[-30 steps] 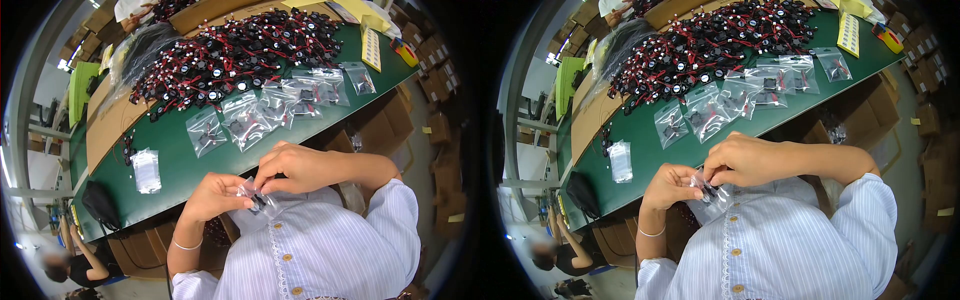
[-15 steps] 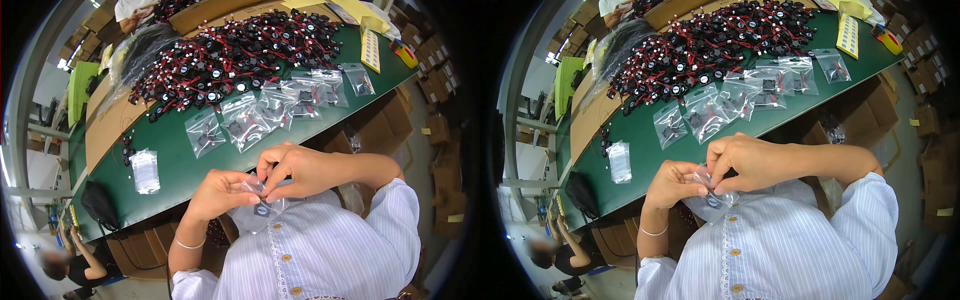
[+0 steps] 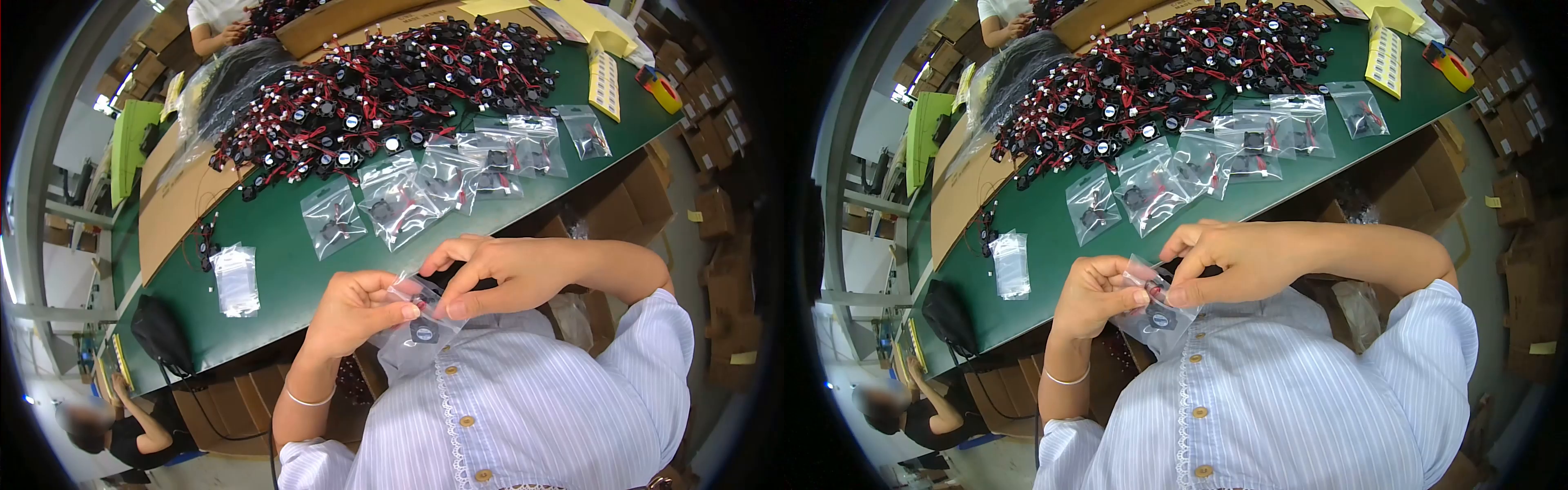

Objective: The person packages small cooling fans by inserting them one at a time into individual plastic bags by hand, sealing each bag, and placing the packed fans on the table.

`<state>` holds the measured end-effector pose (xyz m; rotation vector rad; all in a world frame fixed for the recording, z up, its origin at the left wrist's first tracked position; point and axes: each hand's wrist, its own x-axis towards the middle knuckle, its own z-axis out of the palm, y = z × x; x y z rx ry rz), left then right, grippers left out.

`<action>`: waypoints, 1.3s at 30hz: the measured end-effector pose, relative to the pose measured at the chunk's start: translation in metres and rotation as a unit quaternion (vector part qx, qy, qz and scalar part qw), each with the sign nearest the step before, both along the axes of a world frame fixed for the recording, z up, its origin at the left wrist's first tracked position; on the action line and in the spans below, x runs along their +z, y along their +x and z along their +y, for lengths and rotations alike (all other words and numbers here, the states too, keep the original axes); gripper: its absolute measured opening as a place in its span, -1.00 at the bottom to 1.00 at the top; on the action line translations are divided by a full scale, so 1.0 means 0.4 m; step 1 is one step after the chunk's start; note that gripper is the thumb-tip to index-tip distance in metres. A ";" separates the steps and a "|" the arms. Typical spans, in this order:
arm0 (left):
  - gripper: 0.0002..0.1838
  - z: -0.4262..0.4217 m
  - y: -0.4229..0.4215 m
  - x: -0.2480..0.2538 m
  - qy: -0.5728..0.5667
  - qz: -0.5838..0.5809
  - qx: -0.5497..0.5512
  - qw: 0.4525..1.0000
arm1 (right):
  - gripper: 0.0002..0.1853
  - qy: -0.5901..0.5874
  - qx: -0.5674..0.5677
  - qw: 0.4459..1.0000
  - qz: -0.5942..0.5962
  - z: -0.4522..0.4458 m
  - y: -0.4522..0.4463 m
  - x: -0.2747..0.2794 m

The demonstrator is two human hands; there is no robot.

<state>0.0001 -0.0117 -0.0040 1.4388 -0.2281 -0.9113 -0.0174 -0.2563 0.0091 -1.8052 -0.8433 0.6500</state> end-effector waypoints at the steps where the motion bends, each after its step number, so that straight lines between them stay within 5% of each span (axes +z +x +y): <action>1: -0.74 -0.007 -0.003 0.001 0.001 -0.006 0.016 1.000 | -0.72 0.004 0.011 1.000 0.027 0.001 -0.001 -0.003; 7: -0.80 -0.028 -0.006 -0.002 -0.005 -0.043 0.020 0.999 | -0.65 0.000 0.087 0.988 0.128 0.022 0.001 -0.005; 11: -0.83 -0.035 -0.007 0.001 0.036 -0.053 0.011 0.998 | -0.58 -0.011 0.043 0.997 0.059 0.044 -0.026 -0.032; 18: -0.80 -0.040 -0.004 0.006 0.034 -0.061 0.008 0.998 | -0.59 -0.019 0.036 0.993 0.111 0.039 -0.022 -0.047; 21: -0.63 -0.025 0.000 -0.009 -0.037 -0.073 0.047 0.996 | -0.64 -0.011 0.000 0.990 0.144 0.029 -0.021 -0.035; 23: -0.47 0.017 0.011 -0.028 -0.179 0.000 0.120 0.977 | -0.68 0.013 -0.048 0.960 0.276 0.008 -0.012 -0.006; 27: -0.36 0.043 -0.037 -0.090 -0.107 0.100 0.029 0.989 | -0.69 0.076 -0.080 0.954 0.278 -0.007 -0.005 -0.030; 32: -0.76 -0.005 -0.077 -0.058 -0.070 0.107 0.101 0.987 | -0.71 0.050 -0.095 0.954 0.280 0.003 -0.008 -0.032; 34: -0.76 -0.007 -0.079 -0.064 -0.071 0.098 0.104 0.987 | -0.67 0.033 -0.072 0.990 0.115 -0.001 -0.013 -0.044; 39: -0.76 -0.010 -0.079 -0.061 -0.063 0.082 0.106 0.989 | -0.67 0.041 -0.063 0.983 0.166 0.007 -0.026 -0.040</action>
